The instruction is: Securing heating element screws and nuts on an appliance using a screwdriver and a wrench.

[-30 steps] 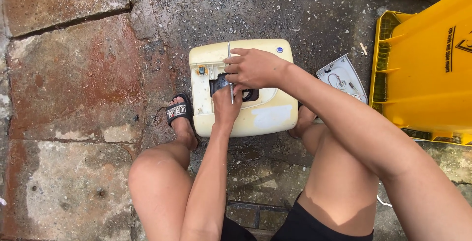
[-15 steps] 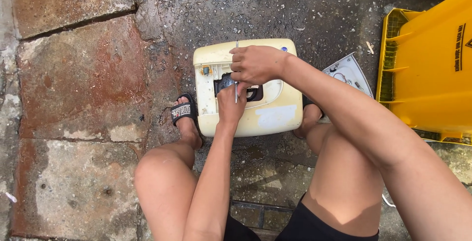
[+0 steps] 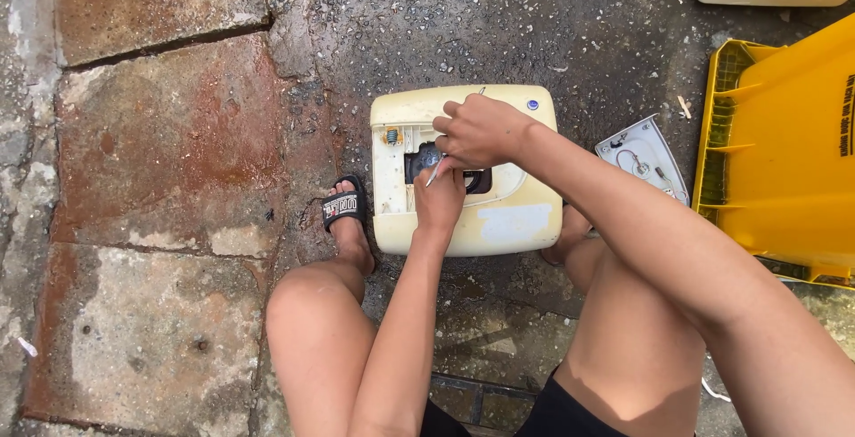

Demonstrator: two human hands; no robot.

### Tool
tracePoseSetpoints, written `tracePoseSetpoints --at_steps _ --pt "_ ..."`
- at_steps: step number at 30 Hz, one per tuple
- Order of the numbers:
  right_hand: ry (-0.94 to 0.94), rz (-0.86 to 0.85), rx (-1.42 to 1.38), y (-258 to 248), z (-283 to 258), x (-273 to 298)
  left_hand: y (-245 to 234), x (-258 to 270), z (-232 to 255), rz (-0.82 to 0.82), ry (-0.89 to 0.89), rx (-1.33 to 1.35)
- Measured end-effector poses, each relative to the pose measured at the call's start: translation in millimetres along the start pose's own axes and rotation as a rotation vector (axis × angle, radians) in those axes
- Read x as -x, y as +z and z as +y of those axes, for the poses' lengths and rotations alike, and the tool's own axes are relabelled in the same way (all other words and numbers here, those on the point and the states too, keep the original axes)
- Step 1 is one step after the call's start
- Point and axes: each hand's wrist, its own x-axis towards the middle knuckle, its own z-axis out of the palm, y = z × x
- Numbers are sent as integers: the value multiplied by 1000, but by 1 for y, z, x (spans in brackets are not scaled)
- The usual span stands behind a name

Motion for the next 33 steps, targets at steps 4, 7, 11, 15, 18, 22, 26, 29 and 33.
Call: tracePoseSetpoints --at_steps 4,7,11,15,18,22,26,29,33 --pt "85 -47 -5 1 -6 10 6 3 6 -18 5 -2" --pt "143 -78 -7 -2 -9 10 7 0 13 -25 7 -6" --pt "222 -117 -9 -9 -16 10 4 -3 20 -33 10 -13" --pt "301 -156 -14 -14 -21 9 2 -6 24 -44 11 -19" --pt "373 -194 -17 -6 -19 12 14 -12 23 -64 20 -18" --pt "448 -211 -34 -15 -25 13 11 -14 24 -96 -20 -49" --pt "445 -218 -117 -14 -17 16 7 -20 21 -193 -51 -86" --pt "398 -212 -126 -18 -14 15 -2 -17 22 -213 -17 -69" --pt "304 -193 -130 -21 -12 12 -7 -14 20 -219 40 -89"
